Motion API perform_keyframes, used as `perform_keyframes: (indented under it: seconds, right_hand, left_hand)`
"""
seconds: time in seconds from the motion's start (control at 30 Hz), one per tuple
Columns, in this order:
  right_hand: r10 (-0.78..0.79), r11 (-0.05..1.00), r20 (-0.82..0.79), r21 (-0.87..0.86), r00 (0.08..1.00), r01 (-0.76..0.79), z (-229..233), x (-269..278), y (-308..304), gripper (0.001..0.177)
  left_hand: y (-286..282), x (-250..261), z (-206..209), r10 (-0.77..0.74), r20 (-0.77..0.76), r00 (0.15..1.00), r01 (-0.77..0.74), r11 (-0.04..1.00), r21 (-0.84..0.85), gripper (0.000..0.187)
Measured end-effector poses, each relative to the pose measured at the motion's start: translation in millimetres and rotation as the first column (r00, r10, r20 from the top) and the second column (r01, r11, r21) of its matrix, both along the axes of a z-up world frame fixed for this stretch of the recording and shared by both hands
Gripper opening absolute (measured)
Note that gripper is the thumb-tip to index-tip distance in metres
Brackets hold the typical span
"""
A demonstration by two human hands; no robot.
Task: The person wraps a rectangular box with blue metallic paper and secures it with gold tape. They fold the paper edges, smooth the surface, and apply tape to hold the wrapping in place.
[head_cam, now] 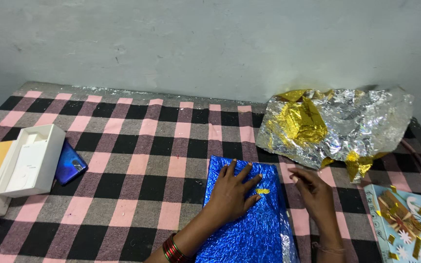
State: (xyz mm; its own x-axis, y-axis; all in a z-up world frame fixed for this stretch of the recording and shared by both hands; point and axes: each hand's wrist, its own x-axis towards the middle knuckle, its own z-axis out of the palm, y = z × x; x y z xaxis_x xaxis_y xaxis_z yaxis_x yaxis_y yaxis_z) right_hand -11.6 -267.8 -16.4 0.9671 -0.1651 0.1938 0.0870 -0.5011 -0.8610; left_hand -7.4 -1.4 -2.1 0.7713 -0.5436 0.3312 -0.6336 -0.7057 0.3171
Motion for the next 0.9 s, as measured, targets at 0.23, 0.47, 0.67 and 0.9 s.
perform_keyframes:
  seconds: [0.23, 0.47, 0.67, 0.9]
  right_hand:
    - [-0.122, 0.859, -0.449, -0.494, 0.885, -0.133, 17, -58, -10, 0.054]
    - [-0.240, 0.901, -0.420, -0.432, 0.875, 0.040, -5, -105, 29, 0.069]
    - [-0.437, 0.826, -0.507, -0.554, 0.743, 0.108, 0, -104, 51, 0.039]
    - [-0.494, 0.796, -0.346, -0.548, 0.798, 0.256, 8, -114, 54, 0.024]
  left_hand:
    - [-1, 2, -5, 0.008, 0.014, 1.000, -0.008, 1.000, 0.009, 0.057]
    - [-1, 4, -6, 0.016, -0.014, 1.000, -0.015, 0.998, 0.063, 0.073]
    - [-2, 2, -4, 0.002, -0.051, 0.999, 0.003, 0.996, 0.092, 0.111]
    - [-4, 0, 0, 0.006, -0.061, 0.998, 0.005, 0.987, 0.162, 0.129]
